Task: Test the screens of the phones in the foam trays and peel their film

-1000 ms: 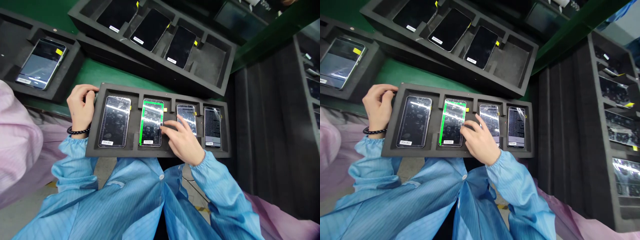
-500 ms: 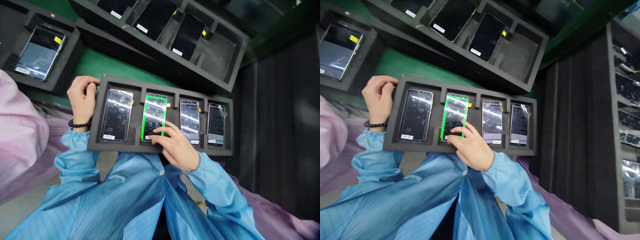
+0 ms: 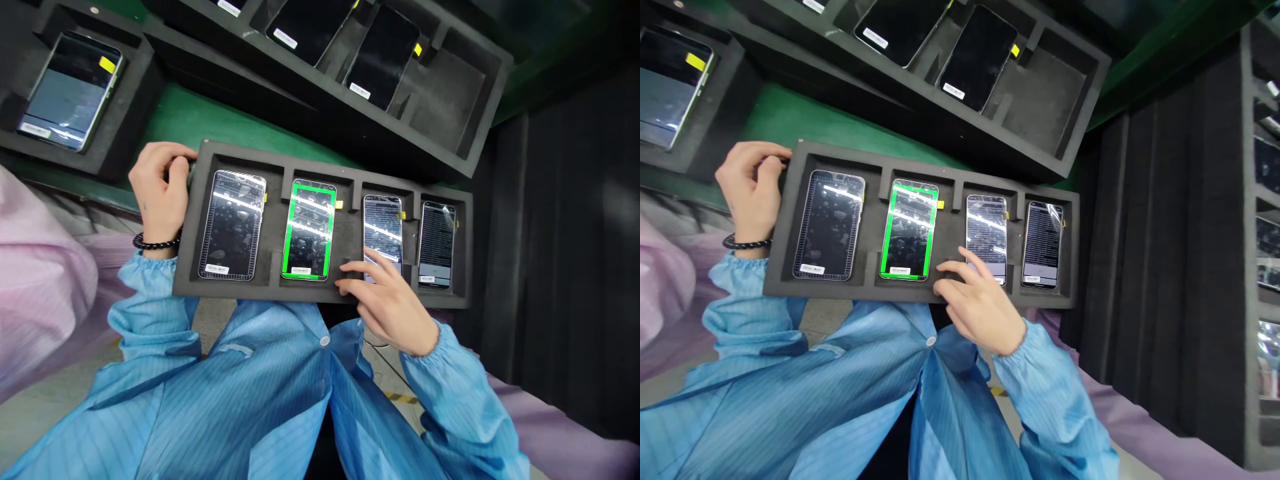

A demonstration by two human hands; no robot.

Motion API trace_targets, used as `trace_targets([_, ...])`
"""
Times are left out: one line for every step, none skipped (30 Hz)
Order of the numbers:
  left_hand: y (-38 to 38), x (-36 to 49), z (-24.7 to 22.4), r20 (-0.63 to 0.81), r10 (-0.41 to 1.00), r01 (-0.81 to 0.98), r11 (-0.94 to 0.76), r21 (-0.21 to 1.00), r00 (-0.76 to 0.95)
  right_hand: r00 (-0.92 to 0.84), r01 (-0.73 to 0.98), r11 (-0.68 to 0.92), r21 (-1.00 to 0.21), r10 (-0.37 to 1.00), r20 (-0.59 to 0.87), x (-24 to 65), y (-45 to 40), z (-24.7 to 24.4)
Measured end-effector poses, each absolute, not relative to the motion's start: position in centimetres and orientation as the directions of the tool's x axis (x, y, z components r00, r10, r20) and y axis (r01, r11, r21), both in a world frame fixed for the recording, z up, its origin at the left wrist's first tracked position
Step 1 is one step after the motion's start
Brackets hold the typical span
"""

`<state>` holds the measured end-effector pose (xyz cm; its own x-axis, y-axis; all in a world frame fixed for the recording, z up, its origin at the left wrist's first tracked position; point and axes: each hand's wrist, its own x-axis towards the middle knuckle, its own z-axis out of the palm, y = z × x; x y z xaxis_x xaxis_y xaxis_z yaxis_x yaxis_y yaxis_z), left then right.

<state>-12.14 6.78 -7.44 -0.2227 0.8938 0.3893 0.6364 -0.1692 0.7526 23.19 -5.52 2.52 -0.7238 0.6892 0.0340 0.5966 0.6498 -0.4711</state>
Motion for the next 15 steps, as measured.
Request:
trace_targets([6.8, -12.2, -7.5, 0.388, 0.895, 0.637, -0.169, 0.752, -0.221, -0.704, 0.62, 0.634, -0.463, 0.71, 0.03, 23.7, -5.7, 2.8])
trace_targets([6.8, -12.2, -7.5, 0.388, 0.894, 0.637, -0.168, 0.752, -0.223, -0.686, 0.636, 0.621, -0.457, 0.727, 0.034, 24.1, -5.7, 3.1])
trace_targets([6.8, -12.2, -7.5, 0.389, 0.894, 0.636, -0.168, 0.753, -0.224, -0.672, 0.645, 0.615, -0.455, 0.739, 0.045, 24.2, -5.8, 3.2])
trace_targets([6.8, -12.3, -7.5, 0.388, 0.894, 0.634, -0.169, 0.754, -0.224, -0.664, 0.647, 0.613, -0.453, 0.746, 0.06, 24.2, -5.8, 3.2])
trace_targets([6.8, -12.3, -7.6, 0.39, 0.893, 0.632, -0.172, 0.755, -0.223, -0.66, 0.645, 0.614, -0.454, 0.748, 0.074, 24.1, -5.7, 3.1])
trace_targets([6.8, -12.2, -7.6, 0.392, 0.893, 0.631, -0.176, 0.756, -0.221, -0.661, 0.64, 0.618, -0.457, 0.746, 0.082, 23.8, -5.6, 3.0])
trace_targets([6.8, -12.2, -7.6, 0.394, 0.893, 0.63, -0.179, 0.756, -0.219, -0.666, 0.633, 0.623, -0.46, 0.741, 0.085, 23.5, -5.5, 2.7])
trace_targets([6.8, -12.2, -7.6, 0.395, 0.892, 0.63, -0.181, 0.755, -0.219, -0.675, 0.627, 0.627, -0.463, 0.733, 0.08, 23.2, -5.5, 2.5])
trace_targets([6.8, -12.2, -7.6, 0.396, 0.892, 0.63, -0.181, 0.755, -0.218, -0.686, 0.619, 0.634, -0.463, 0.724, 0.075, 22.9, -5.5, 2.2])
trace_targets([6.8, -12.1, -7.6, 0.398, 0.891, 0.631, -0.181, 0.754, -0.22, -0.698, 0.61, 0.643, -0.462, 0.713, 0.07, 22.6, -5.5, 1.9])
trace_targets([6.7, -12.1, -7.6, 0.397, 0.891, 0.633, -0.179, 0.753, -0.221, -0.713, 0.597, 0.655, -0.463, 0.697, 0.068, 22.4, -5.6, 1.7])
trace_targets([6.7, -12.1, -7.6, 0.397, 0.891, 0.635, -0.177, 0.752, -0.222, -0.727, 0.583, 0.665, -0.467, 0.684, 0.067, 22.4, -5.7, 1.5])
trace_targets([6.7, -12.1, -7.6, 0.397, 0.891, 0.638, -0.175, 0.75, -0.222, -0.737, 0.57, 0.672, -0.473, 0.673, 0.068, 22.3, -5.8, 1.4])
trace_targets([6.7, -12.2, -7.6, 0.396, 0.891, 0.64, -0.174, 0.748, -0.221, -0.742, 0.56, 0.673, -0.482, 0.667, 0.069, 22.3, -5.9, 1.4])
trace_targets([6.7, -12.2, -7.6, 0.397, 0.891, 0.642, -0.174, 0.747, -0.22, -0.742, 0.556, 0.67, -0.491, 0.667, 0.071, 22.4, -6.0, 1.4])
